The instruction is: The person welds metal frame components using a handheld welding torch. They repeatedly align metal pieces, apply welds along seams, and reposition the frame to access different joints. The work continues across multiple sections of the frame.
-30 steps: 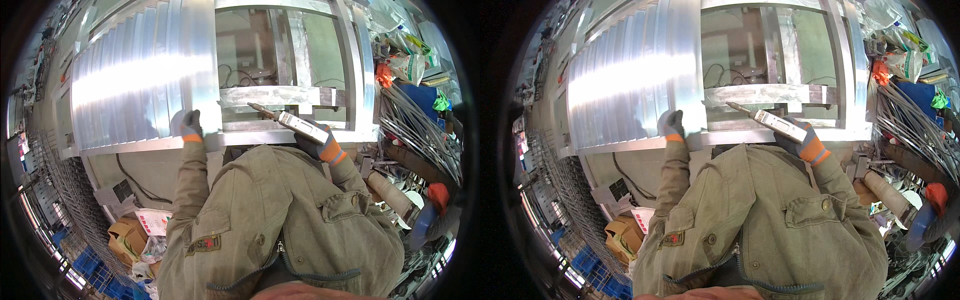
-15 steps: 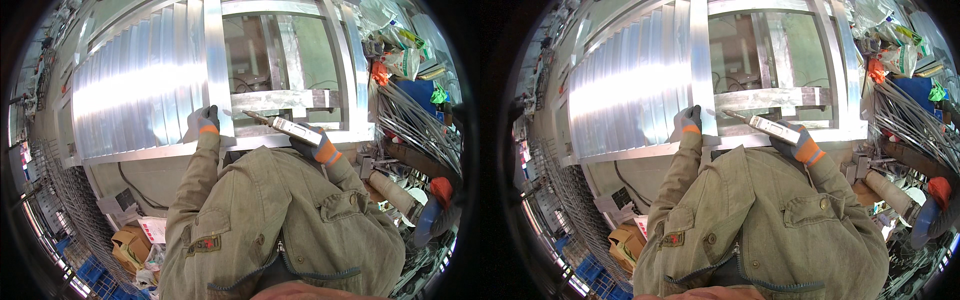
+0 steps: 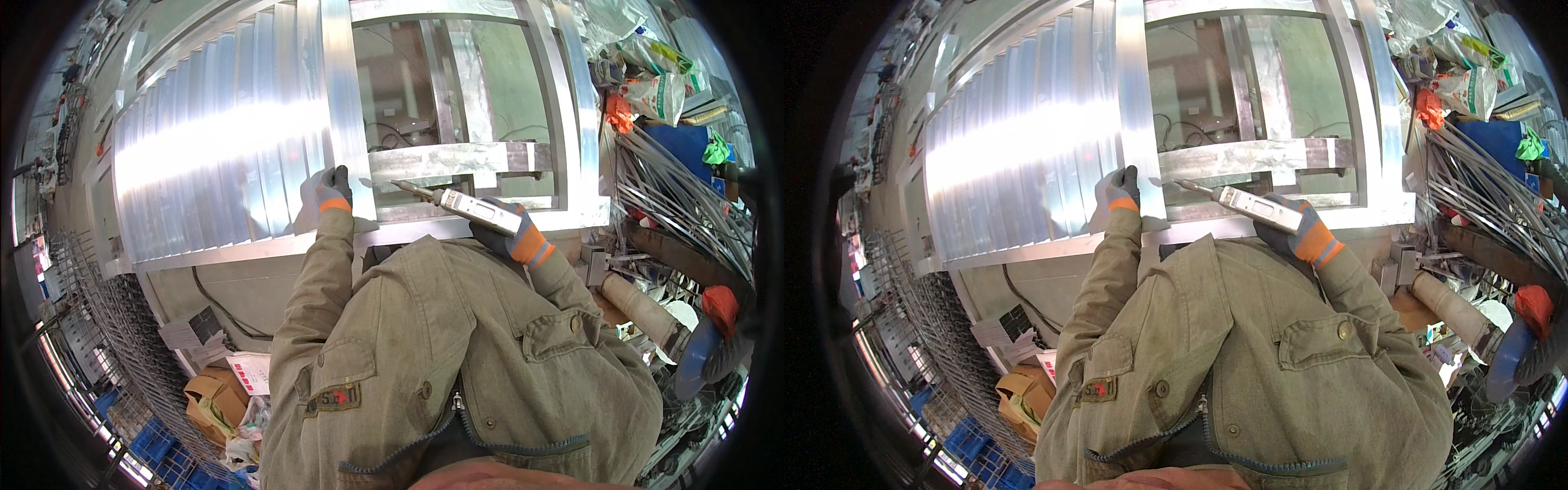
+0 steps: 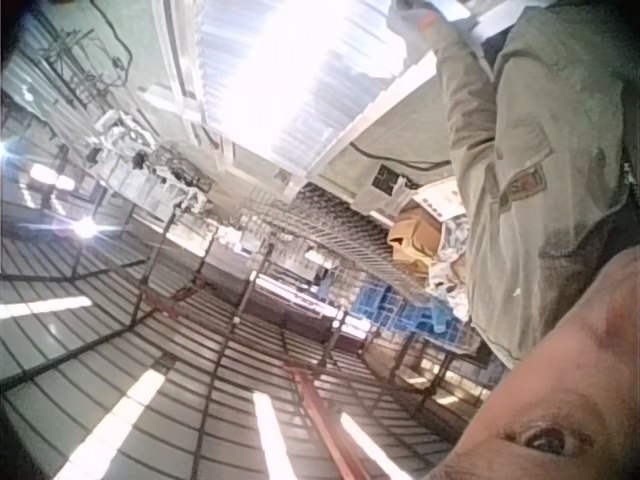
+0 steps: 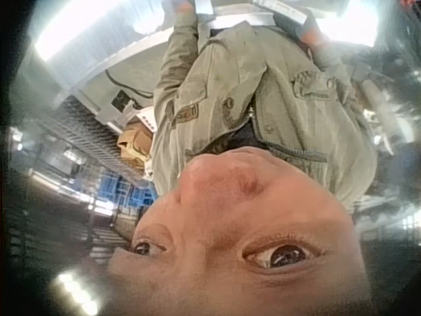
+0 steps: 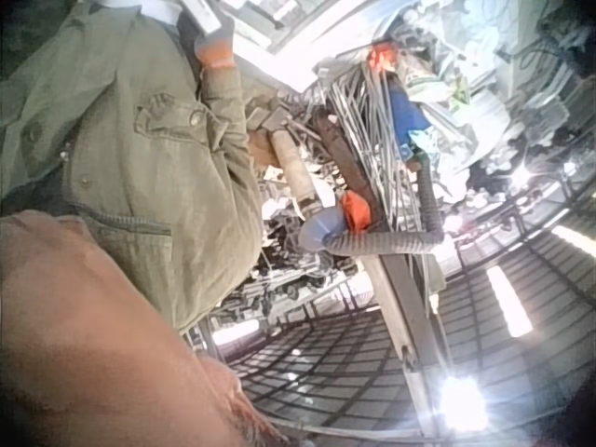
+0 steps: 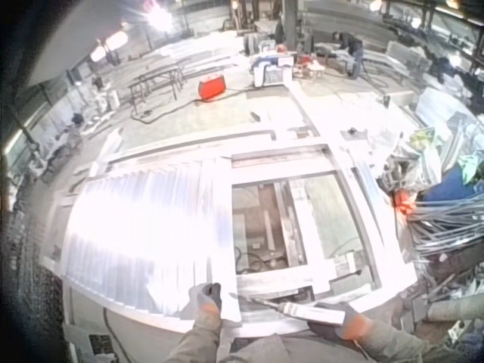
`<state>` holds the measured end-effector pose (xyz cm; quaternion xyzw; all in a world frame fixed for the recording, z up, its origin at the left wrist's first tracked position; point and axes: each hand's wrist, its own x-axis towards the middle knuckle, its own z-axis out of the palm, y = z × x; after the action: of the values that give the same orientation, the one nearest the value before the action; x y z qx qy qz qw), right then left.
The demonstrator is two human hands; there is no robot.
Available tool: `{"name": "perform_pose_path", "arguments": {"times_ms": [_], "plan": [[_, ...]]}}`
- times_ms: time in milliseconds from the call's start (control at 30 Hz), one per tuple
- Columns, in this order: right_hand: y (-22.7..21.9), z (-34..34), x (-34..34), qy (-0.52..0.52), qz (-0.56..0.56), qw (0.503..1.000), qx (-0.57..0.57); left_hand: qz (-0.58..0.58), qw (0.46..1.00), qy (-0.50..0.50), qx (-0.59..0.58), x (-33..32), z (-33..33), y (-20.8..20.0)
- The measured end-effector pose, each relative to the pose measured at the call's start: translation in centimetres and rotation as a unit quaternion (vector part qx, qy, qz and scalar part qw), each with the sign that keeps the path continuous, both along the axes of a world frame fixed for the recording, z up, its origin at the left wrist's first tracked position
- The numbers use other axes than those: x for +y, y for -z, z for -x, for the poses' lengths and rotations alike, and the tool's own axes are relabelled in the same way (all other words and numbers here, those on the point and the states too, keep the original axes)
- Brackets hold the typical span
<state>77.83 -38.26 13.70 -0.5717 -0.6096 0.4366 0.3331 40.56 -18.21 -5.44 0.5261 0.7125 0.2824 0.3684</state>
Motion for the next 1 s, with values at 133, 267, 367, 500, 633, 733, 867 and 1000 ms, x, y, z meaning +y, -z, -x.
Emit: {"name": "perform_pose_path", "arguments": {"times_ms": [133, 267, 367, 500, 633, 733, 867, 1000], "plan": [[-0.1, 0.0, 0.1, 0.000, 0.007, 1.000, 0.024, 0.000, 1.000, 0.000, -0.017, 0.2, 0.0, 0.6], [0.5, -0.1, 0.2, -0.007, -0.025, 1.000, -0.013, 0.018, 1.000, -0.004, -0.021, 0.5, -0.6, -0.3], [0.5, -0.4, 0.4, -0.034, -0.054, 0.996, -0.058, 0.020, 0.999, 0.025, -0.012, 0.6, -1.0, -2.2], [-1.0, -1.1, 0.3, -0.008, 0.007, 1.000, 0.015, 0.013, 0.994, 0.105, 0.035, 1.1, -0.4, -4.3], [-3.4, -2.5, 0.8, -0.039, -0.074, 0.990, -0.111, 0.175, 0.974, 0.141, 0.011, 4.0, 0.9, -4.0], [-5.0, -3.4, 1.2, 0.074, 0.102, 0.992, -0.006, 0.283, 0.946, 0.158, 0.004, 6.1, 1.4, -3.2], [-7.7, -5.2, 1.5, -0.020, 0.088, 0.986, -0.138, 0.327, 0.914, 0.231, 0.062, 7.6, 1.5, -3.3], [-9.6, -6.5, 3.0, -0.171, -0.047, 0.947, -0.267, 0.340, 0.906, 0.235, 0.086, 8.1, 1.3, -4.0]]}}
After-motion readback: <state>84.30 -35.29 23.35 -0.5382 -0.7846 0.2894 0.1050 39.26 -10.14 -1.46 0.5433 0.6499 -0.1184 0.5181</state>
